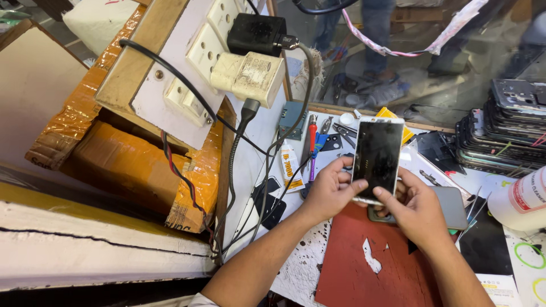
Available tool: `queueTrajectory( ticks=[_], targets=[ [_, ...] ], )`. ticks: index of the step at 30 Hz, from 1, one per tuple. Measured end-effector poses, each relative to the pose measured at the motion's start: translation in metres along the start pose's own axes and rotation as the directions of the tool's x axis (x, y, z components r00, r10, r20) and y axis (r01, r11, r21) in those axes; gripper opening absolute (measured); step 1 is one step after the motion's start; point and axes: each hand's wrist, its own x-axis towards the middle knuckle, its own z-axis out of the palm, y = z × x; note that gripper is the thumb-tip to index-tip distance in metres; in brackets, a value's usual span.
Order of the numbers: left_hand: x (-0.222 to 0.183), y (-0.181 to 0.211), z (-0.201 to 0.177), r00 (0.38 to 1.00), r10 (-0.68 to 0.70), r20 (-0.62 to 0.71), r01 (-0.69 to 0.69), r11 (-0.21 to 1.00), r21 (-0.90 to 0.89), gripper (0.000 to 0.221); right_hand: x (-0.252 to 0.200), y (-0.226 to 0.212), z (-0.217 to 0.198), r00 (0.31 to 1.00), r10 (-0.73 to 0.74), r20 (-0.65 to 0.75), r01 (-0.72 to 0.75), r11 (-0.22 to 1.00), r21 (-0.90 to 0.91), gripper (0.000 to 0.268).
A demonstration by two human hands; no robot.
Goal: The person cleans a smartphone screen with a cloth and aligns it onto the phone chassis on a workbench, pressing the edges by hand.
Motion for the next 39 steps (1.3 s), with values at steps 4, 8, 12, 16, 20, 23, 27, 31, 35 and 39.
queueTrajectory(
  ticks=[4, 8, 12, 16, 20, 23, 27, 31, 35, 39],
  targets=[
    [0.001, 0.011, -0.002, 1.000, -0.022, -0.009, 0.022, 1.000, -0.017, 0.035, -0.002, -0.003, 0.004, 0.997, 0.080, 0.004, -0.079, 0.995, -0.061, 0.043],
    [0.002, 0.000, -0.005, 0.998, 0.024, 0.065, -0.023, 1.000, -0.013, 0.041, -0.001, -0.007, 0.003, 0.999, 0.037, -0.002, -0.037, 0.999, -0.026, 0.041],
    [0.005, -0.023, -0.010, 0.995, 0.096, -0.002, -0.088, 0.920, 0.381, 0.050, -0.003, -0.008, -0.001, 0.999, -0.016, -0.040, 0.012, 0.994, -0.110, 0.039],
    [0.006, -0.018, -0.007, 0.998, 0.056, -0.031, -0.049, 0.979, 0.200, 0.039, -0.005, -0.013, 0.004, 1.000, 0.021, 0.011, -0.021, 0.998, 0.056, 0.042],
    [0.003, 0.006, 0.000, 0.995, -0.053, -0.084, 0.055, 0.998, 0.020, 0.026, -0.011, -0.021, 0.004, 0.993, 0.067, 0.093, -0.074, 0.994, 0.084, 0.043],
    [0.003, 0.021, 0.004, 0.998, -0.035, -0.053, 0.037, 0.998, 0.043, 0.024, -0.009, -0.020, 0.008, 0.994, 0.081, 0.068, -0.086, 0.994, 0.065, 0.041],
    [0.002, 0.027, 0.007, 1.000, 0.017, 0.019, -0.017, 1.000, 0.017, 0.030, -0.005, -0.020, 0.003, 0.999, 0.044, 0.012, -0.044, 0.999, -0.015, 0.041],
    [0.001, 0.020, 0.005, 0.997, 0.016, -0.079, -0.007, 0.993, 0.122, 0.016, -0.010, -0.022, 0.006, 0.993, 0.093, 0.067, -0.095, 0.995, 0.022, 0.040],
    [0.000, 0.001, -0.002, 0.953, -0.011, -0.302, 0.137, 0.906, 0.400, 0.024, -0.008, -0.014, 0.007, 0.991, 0.045, 0.123, -0.046, 0.999, 0.000, 0.044],
    [0.007, -0.017, -0.006, 0.940, 0.277, -0.200, -0.164, 0.879, 0.447, 0.024, -0.009, -0.010, 0.005, 0.995, -0.008, 0.099, 0.023, 0.988, -0.153, 0.043]
  ],
)
